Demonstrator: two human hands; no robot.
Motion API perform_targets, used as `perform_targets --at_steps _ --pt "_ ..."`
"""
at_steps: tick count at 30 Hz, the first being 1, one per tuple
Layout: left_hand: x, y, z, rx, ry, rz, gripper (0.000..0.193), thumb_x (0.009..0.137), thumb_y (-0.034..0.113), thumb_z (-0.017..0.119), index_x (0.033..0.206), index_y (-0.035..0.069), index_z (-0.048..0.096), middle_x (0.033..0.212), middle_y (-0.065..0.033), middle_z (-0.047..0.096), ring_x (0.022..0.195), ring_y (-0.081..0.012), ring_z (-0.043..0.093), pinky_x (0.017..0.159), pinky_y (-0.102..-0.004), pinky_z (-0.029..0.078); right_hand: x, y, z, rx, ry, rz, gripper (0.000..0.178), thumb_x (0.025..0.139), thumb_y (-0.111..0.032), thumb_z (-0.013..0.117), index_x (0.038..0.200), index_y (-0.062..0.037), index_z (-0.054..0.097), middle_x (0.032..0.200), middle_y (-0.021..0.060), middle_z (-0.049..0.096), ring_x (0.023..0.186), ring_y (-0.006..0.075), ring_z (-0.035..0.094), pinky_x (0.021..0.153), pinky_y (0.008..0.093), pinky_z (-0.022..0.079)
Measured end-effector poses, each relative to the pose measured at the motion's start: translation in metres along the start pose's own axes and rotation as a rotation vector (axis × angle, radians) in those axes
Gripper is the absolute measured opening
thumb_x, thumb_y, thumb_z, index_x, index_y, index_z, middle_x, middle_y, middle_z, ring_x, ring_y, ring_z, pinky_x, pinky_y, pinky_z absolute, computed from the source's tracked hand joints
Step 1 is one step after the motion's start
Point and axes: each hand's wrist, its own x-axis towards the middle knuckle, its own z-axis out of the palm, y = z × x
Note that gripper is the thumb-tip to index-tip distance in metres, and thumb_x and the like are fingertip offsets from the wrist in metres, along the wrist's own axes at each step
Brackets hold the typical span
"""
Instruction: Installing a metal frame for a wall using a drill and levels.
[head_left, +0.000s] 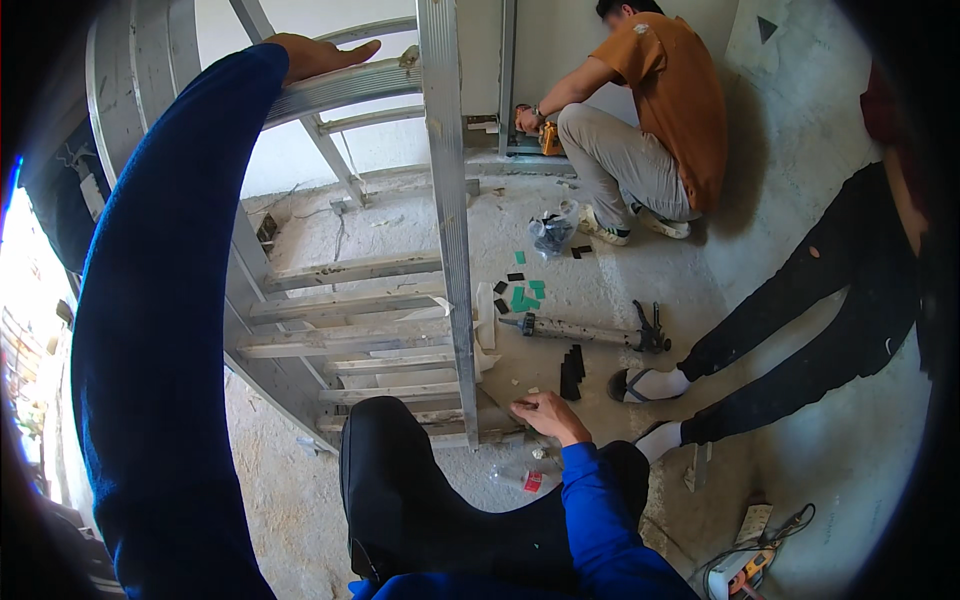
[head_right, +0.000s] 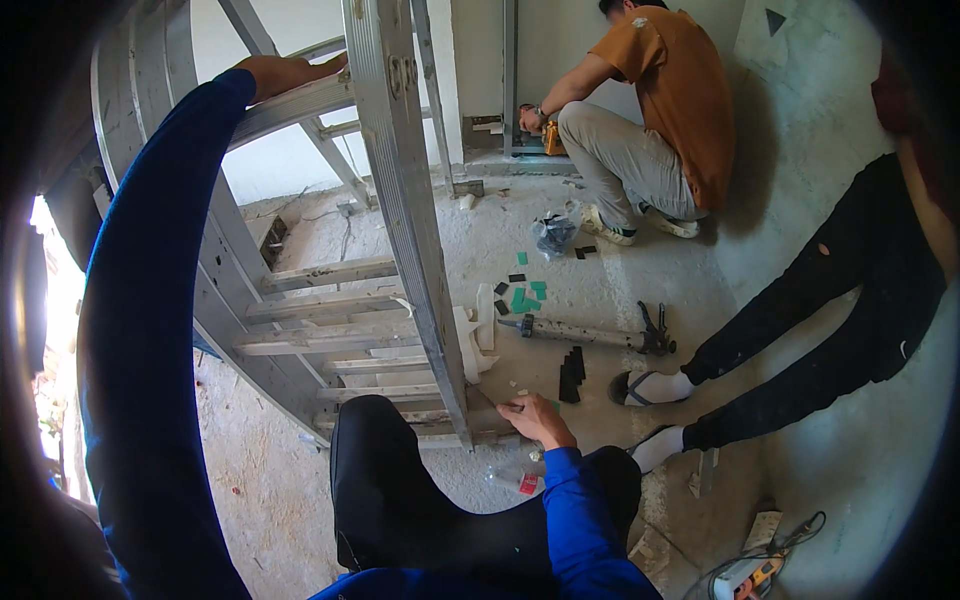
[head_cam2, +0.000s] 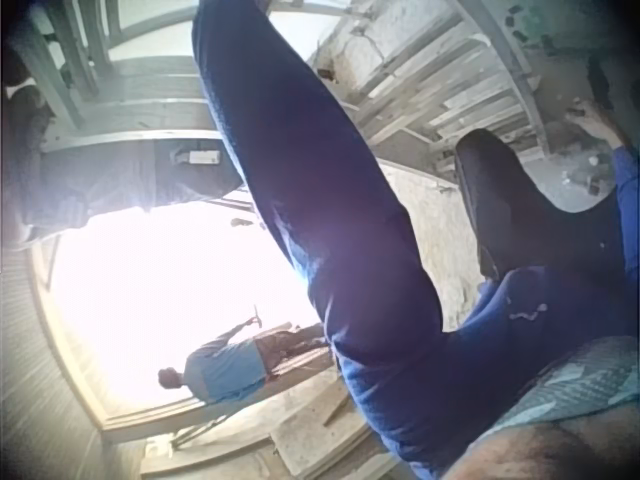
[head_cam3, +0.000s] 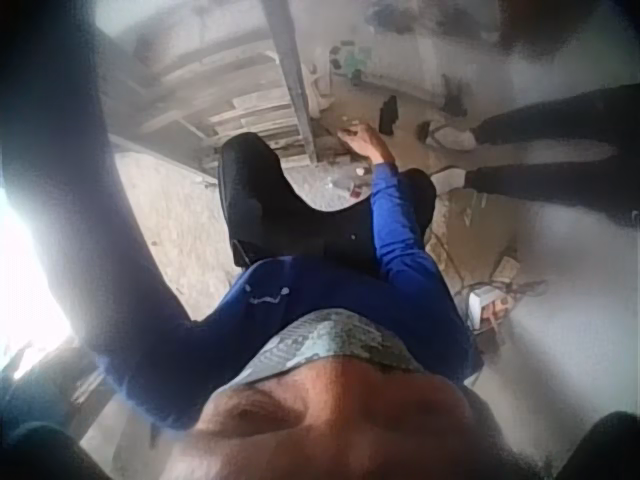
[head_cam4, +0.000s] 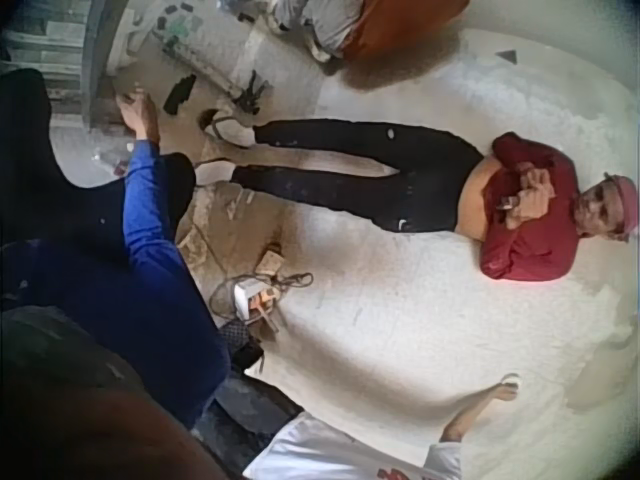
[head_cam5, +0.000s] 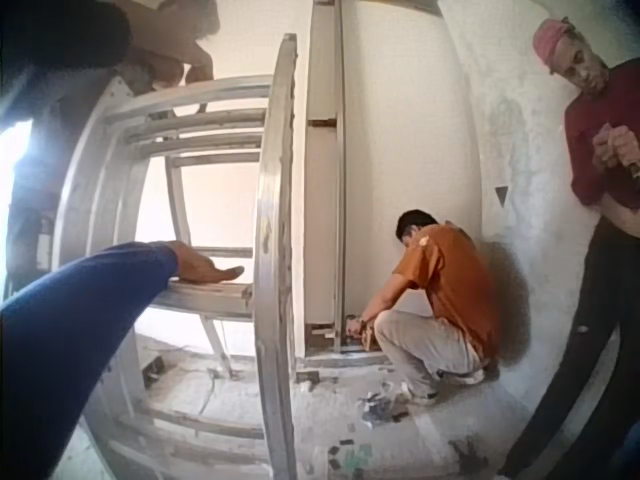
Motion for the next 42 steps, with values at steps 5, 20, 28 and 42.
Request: perform_targets --at_steps 5,20,28,42 --pt "0.0 -0.001 0.0 -0.002 -0.009 0.004 0.11 0.077 0.092 0.016 0.143 0.011 0.05 0.143 -0.0224 0.049 0.133 -0.0397 0.048 0.11 -0.055 0.033 -0.001 -0.004 -0.002 -0.015 -0.015 0.015 0.043 0.084 -0.047 0.067 0.108 -0.0109 0.074 0.105 0.0212 0.07 0.099 0.0368 0.067 0.087 0.0398 0.052" --pt "0.0 0.0 0.001 0.032 0.017 0.014 0.11 0.077 0.092 0.014 0.142 0.011 0.051 0.143 -0.0221 0.05 0.132 -0.0401 0.048 0.11 -0.0554 0.033 -0.001 -0.002 -0.002 -0.016 -0.016 0.044 0.047 0.084 -0.048 0.068 0.11 -0.0097 0.073 0.109 0.0227 0.069 0.104 0.0375 0.066 0.091 0.0393 0.051" --pt "-0.002 0.002 0.002 0.012 -0.001 0.007 0.108 0.078 0.091 0.014 0.143 0.013 0.049 0.144 -0.0217 0.049 0.133 -0.0398 0.048 0.11 -0.0552 0.033 -0.002 -0.003 0.0 -0.043 0.021 0.02 0.043 0.087 -0.044 0.068 0.11 -0.0084 0.074 0.099 0.0165 0.073 0.092 0.0252 0.071 0.083 0.0323 0.052" --pt "0.001 -0.001 0.001 -0.023 -0.015 0.022 0.105 0.073 0.094 0.015 0.144 0.024 0.05 0.153 -0.0164 0.039 0.141 -0.0409 0.035 0.112 -0.0607 0.024 -0.003 -0.002 -0.001 -0.039 0.024 0.008 0.043 0.087 -0.044 0.068 0.11 -0.0075 0.073 0.1 0.0158 0.073 0.093 0.0253 0.07 0.084 0.0324 0.052"
